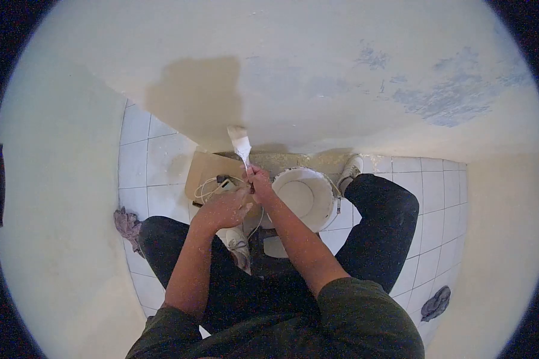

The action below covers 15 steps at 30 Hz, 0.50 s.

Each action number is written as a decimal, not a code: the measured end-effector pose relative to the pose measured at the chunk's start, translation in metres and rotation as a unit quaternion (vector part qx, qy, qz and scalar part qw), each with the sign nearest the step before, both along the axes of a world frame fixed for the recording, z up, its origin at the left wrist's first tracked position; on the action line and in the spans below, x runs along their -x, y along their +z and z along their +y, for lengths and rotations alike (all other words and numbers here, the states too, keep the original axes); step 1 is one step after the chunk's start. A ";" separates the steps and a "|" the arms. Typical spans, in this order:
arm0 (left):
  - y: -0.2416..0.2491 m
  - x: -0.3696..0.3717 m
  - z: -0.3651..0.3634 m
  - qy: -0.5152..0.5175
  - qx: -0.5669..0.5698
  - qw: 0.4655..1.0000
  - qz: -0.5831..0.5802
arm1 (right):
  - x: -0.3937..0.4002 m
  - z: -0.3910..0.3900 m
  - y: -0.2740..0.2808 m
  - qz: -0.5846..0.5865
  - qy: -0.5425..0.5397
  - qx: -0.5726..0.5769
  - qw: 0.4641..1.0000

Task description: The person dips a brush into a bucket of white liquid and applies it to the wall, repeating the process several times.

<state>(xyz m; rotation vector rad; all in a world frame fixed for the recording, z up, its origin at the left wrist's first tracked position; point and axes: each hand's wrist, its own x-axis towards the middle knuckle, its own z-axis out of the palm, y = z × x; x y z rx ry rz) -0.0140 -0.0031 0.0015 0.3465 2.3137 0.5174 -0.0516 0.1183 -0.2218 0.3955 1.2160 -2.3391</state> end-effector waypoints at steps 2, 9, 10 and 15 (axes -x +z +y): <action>0.003 -0.004 0.000 0.023 -0.025 0.999 0.023 | -0.003 -0.005 0.005 0.030 -0.020 0.020 0.999; 0.004 -0.004 -0.006 0.025 -0.036 0.998 0.038 | 0.008 -0.018 -0.028 -0.102 -0.111 -0.090 0.985; 0.002 -0.003 -0.007 0.021 -0.029 0.999 0.034 | 0.010 -0.018 -0.033 -0.142 -0.123 -0.115 0.975; 0.003 0.003 -0.008 0.016 -0.007 0.999 0.032 | 0.022 -0.016 -0.072 -0.142 -0.046 -0.268 0.952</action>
